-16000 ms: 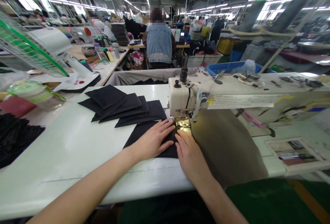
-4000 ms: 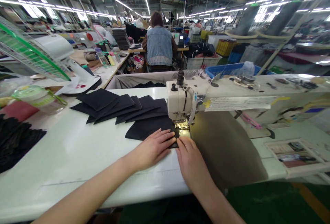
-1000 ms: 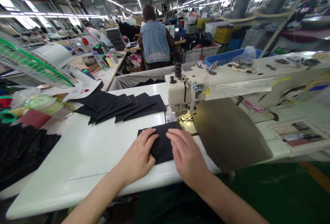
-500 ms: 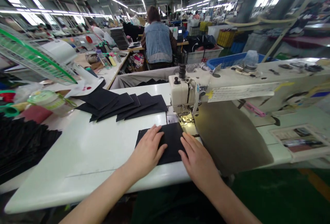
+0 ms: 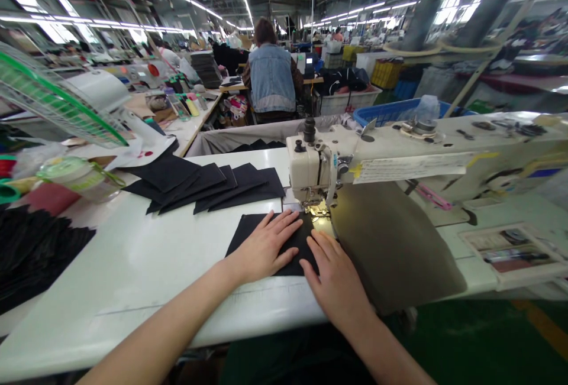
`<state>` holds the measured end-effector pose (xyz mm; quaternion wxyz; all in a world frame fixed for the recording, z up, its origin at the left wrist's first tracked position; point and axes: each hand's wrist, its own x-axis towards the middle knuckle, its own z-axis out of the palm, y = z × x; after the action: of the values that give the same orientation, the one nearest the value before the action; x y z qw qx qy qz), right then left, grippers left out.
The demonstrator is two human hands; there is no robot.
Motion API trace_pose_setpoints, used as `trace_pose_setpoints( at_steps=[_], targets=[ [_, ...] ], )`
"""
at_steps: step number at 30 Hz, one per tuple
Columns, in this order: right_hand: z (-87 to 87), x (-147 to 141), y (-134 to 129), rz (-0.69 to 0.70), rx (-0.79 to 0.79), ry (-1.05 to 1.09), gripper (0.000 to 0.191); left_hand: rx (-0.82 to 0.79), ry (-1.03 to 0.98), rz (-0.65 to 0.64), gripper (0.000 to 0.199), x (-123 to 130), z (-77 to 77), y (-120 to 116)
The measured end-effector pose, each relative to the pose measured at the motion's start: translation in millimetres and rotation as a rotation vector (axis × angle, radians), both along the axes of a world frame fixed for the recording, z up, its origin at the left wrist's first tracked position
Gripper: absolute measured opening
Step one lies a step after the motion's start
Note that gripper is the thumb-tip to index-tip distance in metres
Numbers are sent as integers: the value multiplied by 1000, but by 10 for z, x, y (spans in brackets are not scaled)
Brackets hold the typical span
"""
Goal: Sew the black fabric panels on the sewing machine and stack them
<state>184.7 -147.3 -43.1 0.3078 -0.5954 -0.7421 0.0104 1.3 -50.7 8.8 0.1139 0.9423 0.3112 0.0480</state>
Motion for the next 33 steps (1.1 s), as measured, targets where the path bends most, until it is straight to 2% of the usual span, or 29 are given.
trace_pose_setpoints(
  at_steps=[15, 18, 20, 22, 25, 27, 29, 33],
  targets=[
    [20, 0, 57, -12, -15, -16, 39, 24, -15, -1, 56, 19, -13, 71],
    [61, 6, -2, 9, -10, -38, 40, 33, -17, -1, 50, 51, -12, -86],
    [99, 63, -130, 38, 10, -33, 36, 2, -36, -77, 48, 58, -13, -273],
    [133, 201, -320, 50, 56, -17, 30, -23, -55, -158, 48, 50, -9, -465],
    [154, 569, -630, -4, 201, -51, 25, -9, -55, -176, 47, 21, 10, -644],
    [150, 864, -784, -13, 230, -143, 29, -6, -51, -177, 46, 9, 27, -670],
    [148, 1122, -866, 53, 210, -271, 33, -5, -69, -176, 44, 9, 41, -648],
    [215, 1392, -865, 208, 219, -405, 26, 27, -113, -170, 40, 27, 40, -563]
  ],
)
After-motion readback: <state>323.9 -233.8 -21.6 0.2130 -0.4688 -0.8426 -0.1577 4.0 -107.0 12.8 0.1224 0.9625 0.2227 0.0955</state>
